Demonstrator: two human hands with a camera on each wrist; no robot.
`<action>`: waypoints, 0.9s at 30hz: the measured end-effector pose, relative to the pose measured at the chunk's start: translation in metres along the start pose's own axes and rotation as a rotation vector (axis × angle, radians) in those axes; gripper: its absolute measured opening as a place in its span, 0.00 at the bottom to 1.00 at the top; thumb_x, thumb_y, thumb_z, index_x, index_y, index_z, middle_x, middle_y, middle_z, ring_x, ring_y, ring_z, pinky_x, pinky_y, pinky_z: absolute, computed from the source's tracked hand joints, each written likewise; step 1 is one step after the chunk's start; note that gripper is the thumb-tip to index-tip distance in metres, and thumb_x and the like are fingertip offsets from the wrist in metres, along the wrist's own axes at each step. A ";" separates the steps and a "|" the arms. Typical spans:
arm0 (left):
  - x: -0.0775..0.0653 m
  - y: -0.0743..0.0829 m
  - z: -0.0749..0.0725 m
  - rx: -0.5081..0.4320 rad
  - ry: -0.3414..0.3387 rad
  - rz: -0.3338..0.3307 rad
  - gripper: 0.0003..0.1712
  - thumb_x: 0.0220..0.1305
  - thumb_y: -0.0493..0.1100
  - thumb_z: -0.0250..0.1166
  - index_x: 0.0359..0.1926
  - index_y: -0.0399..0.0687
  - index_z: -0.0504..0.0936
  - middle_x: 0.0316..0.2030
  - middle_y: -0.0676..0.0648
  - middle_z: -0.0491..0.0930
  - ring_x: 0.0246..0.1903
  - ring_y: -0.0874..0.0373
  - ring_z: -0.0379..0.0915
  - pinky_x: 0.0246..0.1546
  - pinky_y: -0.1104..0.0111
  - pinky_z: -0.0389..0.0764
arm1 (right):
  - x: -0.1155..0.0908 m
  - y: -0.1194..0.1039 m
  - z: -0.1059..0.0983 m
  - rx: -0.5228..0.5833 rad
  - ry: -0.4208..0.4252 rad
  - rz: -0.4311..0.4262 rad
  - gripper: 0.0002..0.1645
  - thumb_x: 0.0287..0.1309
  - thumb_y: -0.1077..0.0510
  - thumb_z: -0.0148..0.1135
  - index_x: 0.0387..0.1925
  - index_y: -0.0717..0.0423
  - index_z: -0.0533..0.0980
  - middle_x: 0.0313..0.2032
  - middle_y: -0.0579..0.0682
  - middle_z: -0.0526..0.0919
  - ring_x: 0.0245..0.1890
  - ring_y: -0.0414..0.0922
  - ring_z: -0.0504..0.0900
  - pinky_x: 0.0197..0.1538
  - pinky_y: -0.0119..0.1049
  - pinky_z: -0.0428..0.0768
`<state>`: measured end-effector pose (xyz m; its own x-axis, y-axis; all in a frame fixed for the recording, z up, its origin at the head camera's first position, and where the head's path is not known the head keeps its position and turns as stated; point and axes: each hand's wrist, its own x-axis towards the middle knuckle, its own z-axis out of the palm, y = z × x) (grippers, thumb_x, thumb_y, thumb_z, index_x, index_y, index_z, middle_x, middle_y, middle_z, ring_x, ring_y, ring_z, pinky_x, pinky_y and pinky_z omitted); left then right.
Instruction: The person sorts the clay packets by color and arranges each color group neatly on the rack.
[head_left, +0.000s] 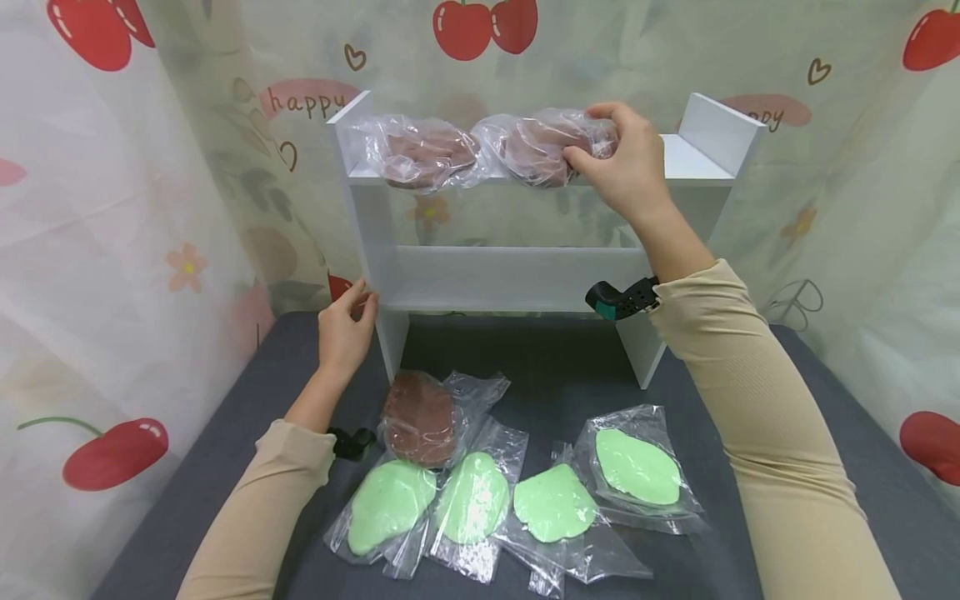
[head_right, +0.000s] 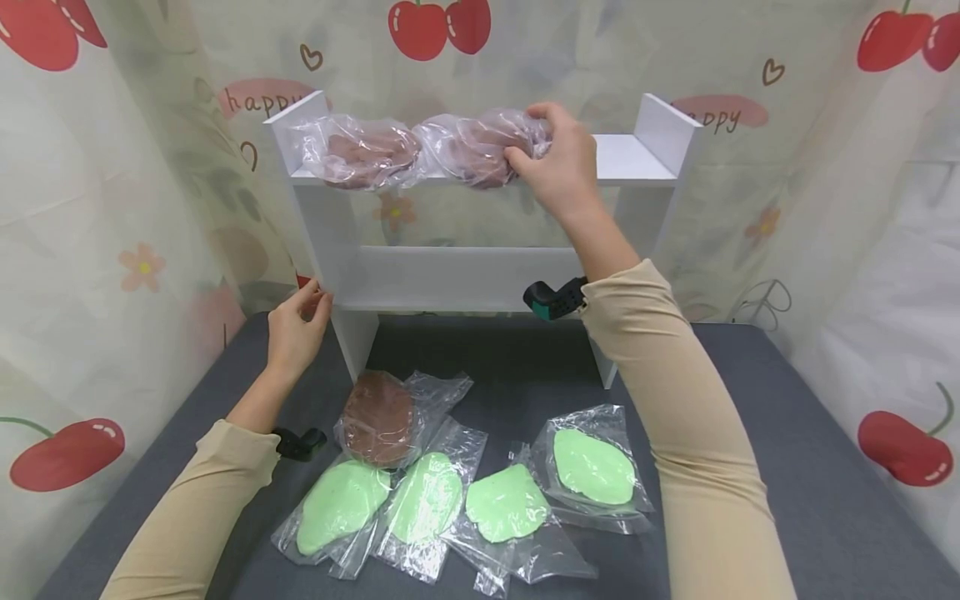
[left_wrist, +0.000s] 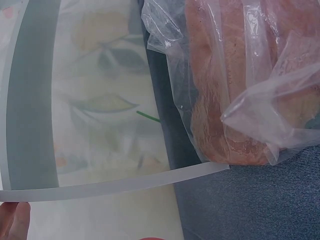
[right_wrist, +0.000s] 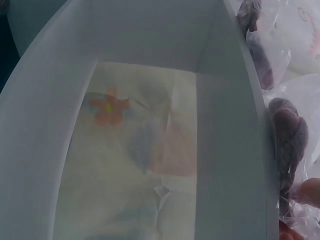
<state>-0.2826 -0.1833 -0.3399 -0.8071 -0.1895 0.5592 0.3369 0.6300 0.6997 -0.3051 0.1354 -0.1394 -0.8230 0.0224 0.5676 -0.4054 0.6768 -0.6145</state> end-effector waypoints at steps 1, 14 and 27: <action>0.000 0.000 0.000 0.000 0.000 0.002 0.23 0.67 0.42 0.57 0.61 0.42 0.72 0.47 0.36 0.82 0.42 0.44 0.82 0.23 0.78 0.65 | 0.000 0.000 0.000 -0.013 -0.015 0.003 0.30 0.55 0.54 0.62 0.59 0.59 0.70 0.58 0.56 0.75 0.54 0.48 0.71 0.56 0.37 0.69; 0.000 0.001 0.000 -0.018 -0.021 -0.014 0.24 0.67 0.42 0.56 0.63 0.43 0.70 0.48 0.36 0.81 0.40 0.43 0.81 0.16 0.77 0.60 | -0.004 0.002 -0.001 -0.057 -0.064 0.055 0.31 0.59 0.48 0.56 0.63 0.55 0.68 0.61 0.58 0.69 0.63 0.53 0.63 0.63 0.45 0.60; -0.001 0.001 0.000 -0.018 -0.008 -0.003 0.23 0.67 0.42 0.56 0.62 0.43 0.71 0.47 0.36 0.82 0.40 0.44 0.82 0.18 0.75 0.61 | -0.041 0.015 -0.015 0.127 0.108 -0.024 0.22 0.58 0.52 0.59 0.53 0.56 0.75 0.44 0.47 0.74 0.37 0.32 0.67 0.44 0.29 0.66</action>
<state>-0.2817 -0.1830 -0.3394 -0.8119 -0.1858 0.5534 0.3430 0.6153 0.7098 -0.2710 0.1557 -0.1632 -0.7677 0.0914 0.6343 -0.4771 0.5794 -0.6608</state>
